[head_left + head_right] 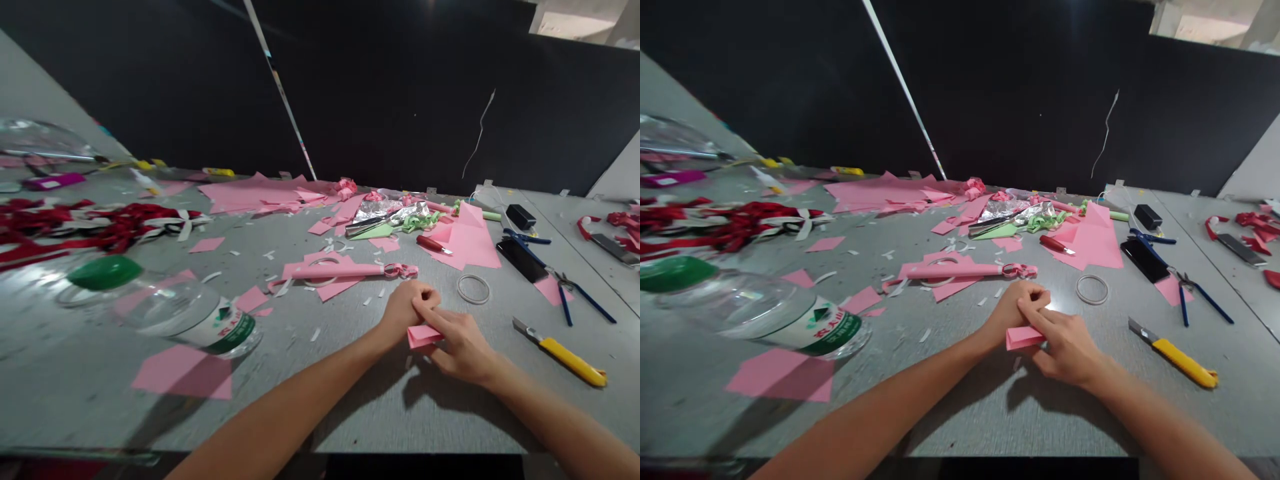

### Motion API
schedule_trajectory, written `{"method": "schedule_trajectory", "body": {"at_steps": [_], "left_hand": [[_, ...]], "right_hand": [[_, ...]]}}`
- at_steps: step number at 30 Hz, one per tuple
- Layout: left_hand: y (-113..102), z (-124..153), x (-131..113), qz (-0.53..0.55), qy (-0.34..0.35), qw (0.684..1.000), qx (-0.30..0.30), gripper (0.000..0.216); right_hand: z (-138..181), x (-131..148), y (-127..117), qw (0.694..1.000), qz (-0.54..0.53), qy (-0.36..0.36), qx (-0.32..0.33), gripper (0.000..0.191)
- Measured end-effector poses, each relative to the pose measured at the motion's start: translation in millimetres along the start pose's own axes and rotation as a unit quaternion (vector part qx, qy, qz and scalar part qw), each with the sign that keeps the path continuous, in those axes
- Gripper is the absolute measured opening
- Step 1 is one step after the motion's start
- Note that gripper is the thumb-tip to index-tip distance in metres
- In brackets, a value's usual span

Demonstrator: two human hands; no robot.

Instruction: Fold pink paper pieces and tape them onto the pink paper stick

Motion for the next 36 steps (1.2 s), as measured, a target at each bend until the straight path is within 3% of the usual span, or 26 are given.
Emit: {"method": "schedule_trajectory", "body": {"at_steps": [3,7,14,24,31,36], "left_hand": [[4.2,-0.5,-1.0,-0.012,0.002,1.0,0.025,0.036],[2.6,-0.4,-3.2,-0.026,0.003,1.0,0.004,0.04],[-5.6,1.1,-4.6,-0.007,0.004,0.999,-0.038,0.041],[-3.2,3.6,-3.5,-0.026,-0.009,0.999,-0.022,0.039],[-8.7,4.0,-7.2,-0.04,0.008,0.998,-0.051,0.043],[-7.2,1.9,-0.8,-0.047,-0.009,0.998,-0.03,0.041]], "right_hand": [[2.7,-2.5,7.7,0.997,0.069,-0.022,0.009,0.078],[7.3,2.5,9.7,0.992,0.11,-0.06,0.011,0.084],[15.3,22.5,26.0,0.981,0.144,-0.124,0.039,0.077],[7.2,0.2,3.1,0.993,0.105,-0.034,-0.032,0.093],[14.4,21.3,29.9,0.99,0.067,-0.093,0.078,0.089],[4.0,-3.3,11.3,0.998,0.038,0.046,0.0,0.086]]}}
Point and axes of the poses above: each hand's wrist, its own z-axis away from the middle knuckle, its own y-axis out of the palm, x = y × z, the point moved 8 cm from there along -z, towards the middle knuckle, and after that the axes turned 8 degrees about y, right-handed, at the moved point
